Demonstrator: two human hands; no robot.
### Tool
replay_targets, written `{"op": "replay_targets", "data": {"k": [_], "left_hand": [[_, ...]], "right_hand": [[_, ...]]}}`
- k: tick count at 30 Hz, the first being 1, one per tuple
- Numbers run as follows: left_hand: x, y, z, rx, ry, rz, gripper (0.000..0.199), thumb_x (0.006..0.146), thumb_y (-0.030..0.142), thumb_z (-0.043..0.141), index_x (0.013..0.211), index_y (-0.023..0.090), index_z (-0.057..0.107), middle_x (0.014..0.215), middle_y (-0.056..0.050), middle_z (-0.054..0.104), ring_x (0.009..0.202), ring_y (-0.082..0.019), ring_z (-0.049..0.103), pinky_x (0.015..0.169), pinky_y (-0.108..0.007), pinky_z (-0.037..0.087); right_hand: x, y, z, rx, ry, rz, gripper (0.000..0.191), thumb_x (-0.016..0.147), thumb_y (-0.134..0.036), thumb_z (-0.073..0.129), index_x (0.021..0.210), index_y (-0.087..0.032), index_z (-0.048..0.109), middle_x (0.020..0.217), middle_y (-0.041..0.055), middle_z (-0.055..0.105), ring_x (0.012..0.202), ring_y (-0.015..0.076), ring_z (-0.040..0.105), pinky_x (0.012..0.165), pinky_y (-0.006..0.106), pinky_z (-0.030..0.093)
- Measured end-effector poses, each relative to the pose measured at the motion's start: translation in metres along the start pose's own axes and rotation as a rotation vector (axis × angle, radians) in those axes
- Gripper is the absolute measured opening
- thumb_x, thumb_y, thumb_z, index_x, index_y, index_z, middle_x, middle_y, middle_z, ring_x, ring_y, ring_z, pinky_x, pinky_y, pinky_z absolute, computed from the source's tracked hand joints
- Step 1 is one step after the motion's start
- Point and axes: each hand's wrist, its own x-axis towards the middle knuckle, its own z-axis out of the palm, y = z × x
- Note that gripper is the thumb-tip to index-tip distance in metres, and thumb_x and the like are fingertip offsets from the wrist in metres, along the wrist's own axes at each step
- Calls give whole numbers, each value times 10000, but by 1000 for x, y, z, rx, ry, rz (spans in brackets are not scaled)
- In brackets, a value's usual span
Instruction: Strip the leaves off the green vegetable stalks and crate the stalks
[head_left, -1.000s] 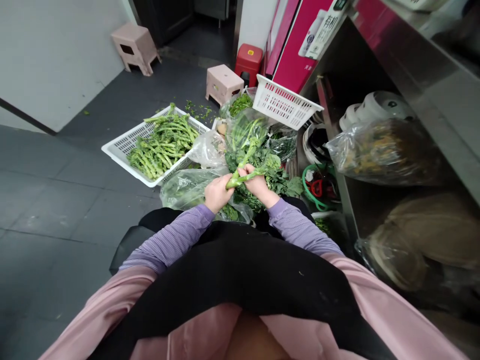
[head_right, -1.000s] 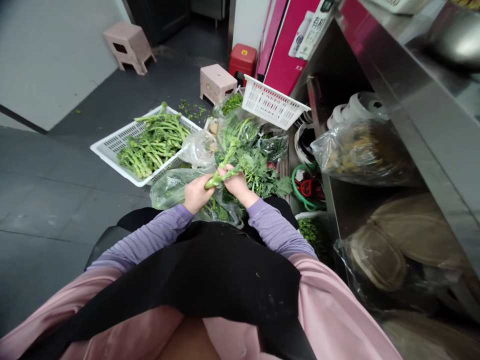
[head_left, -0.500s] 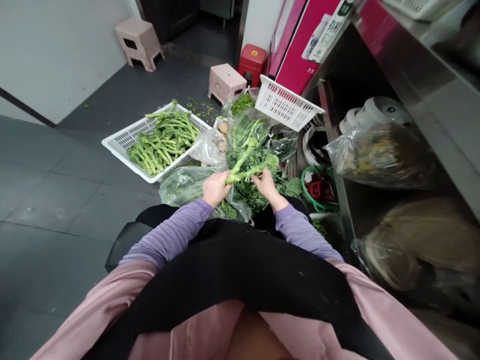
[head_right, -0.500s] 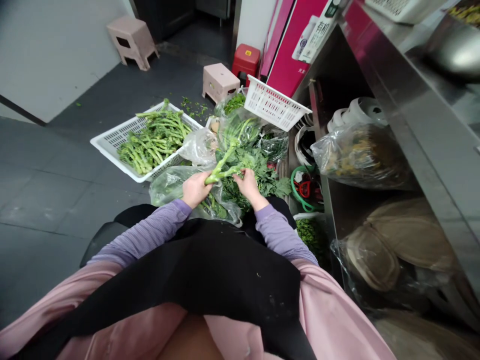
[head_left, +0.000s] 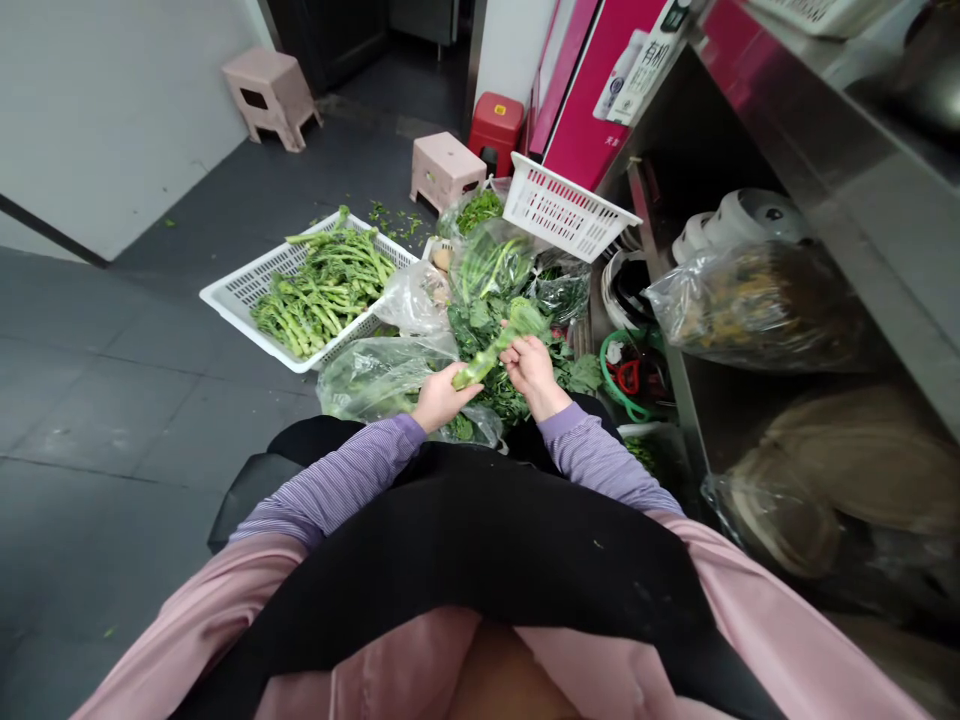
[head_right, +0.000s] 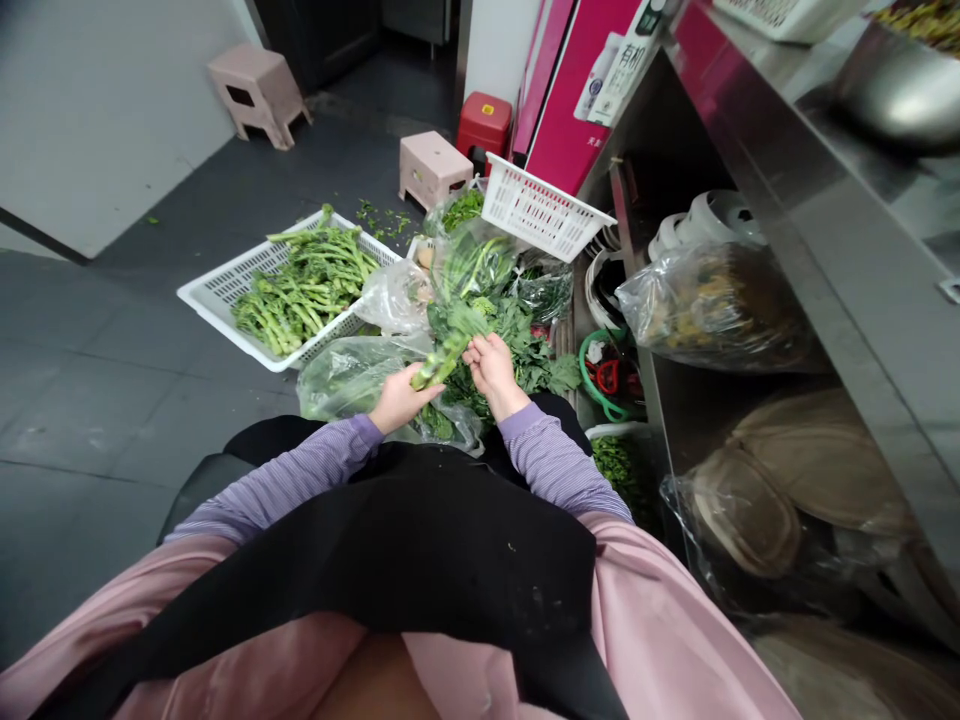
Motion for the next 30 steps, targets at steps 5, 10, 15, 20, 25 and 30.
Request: {"op": "replay_targets", "data": {"k": [5, 10, 15, 20, 25, 30], "left_hand": [[-1, 11, -6, -776, -204, -304, 441, 680, 443, 704, 965, 136, 565, 669, -11, 624, 485, -83, 523, 457, -212, 396], [-5, 7, -11, -932, -252, -363, 438, 654, 394, 740, 936, 130, 533, 616, 2, 609, 422, -63, 493, 394, -181, 330], [-13, 2, -14, -912, -174, -388, 408, 679, 350, 731, 944, 121, 521, 605, -2, 613, 416, -70, 501, 406, -189, 344], [-14, 2, -23, -801, 105, -447, 318, 694, 306, 727, 880, 113, 557, 584, 10, 599, 419, -52, 481, 434, -192, 369], [23, -30, -81, -576, 504, -558, 238, 749, 266, 693, 863, 128, 536, 607, 2, 590, 483, -67, 508, 466, -205, 410], [71, -69, -163, -66, 581, -424, 301, 887, 348, 538, 1031, 87, 577, 882, -66, 630, 730, -118, 587, 675, -294, 509]], "right_hand": [[-15, 3, 5, 140, -189, 192, 127, 740, -235, 614, 848, -180, 578, 556, -74, 321, 436, 53, 186, 429, 202, 270], [-17, -5, 2, 15, -296, 130, 200, 785, -318, 587, 951, -210, 611, 606, -64, 328, 447, 62, 242, 456, 219, 319], [-9, 6, 1, -263, -249, 54, 227, 749, -408, 612, 771, -189, 557, 560, -72, 403, 410, 53, 285, 442, 229, 345], [-13, 30, 12, -830, -381, -140, 207, 801, -368, 504, 736, -191, 589, 558, -22, 528, 483, 123, 480, 511, 266, 405], [25, 30, -5, -1100, -426, -273, 245, 792, -306, 445, 835, -192, 657, 809, 72, 655, 775, 209, 608, 758, 365, 481], [67, 37, -38, -1321, -296, -304, 465, 766, -352, 512, 1180, -156, 595, 1069, 153, 622, 978, 266, 594, 898, 438, 455]]}}
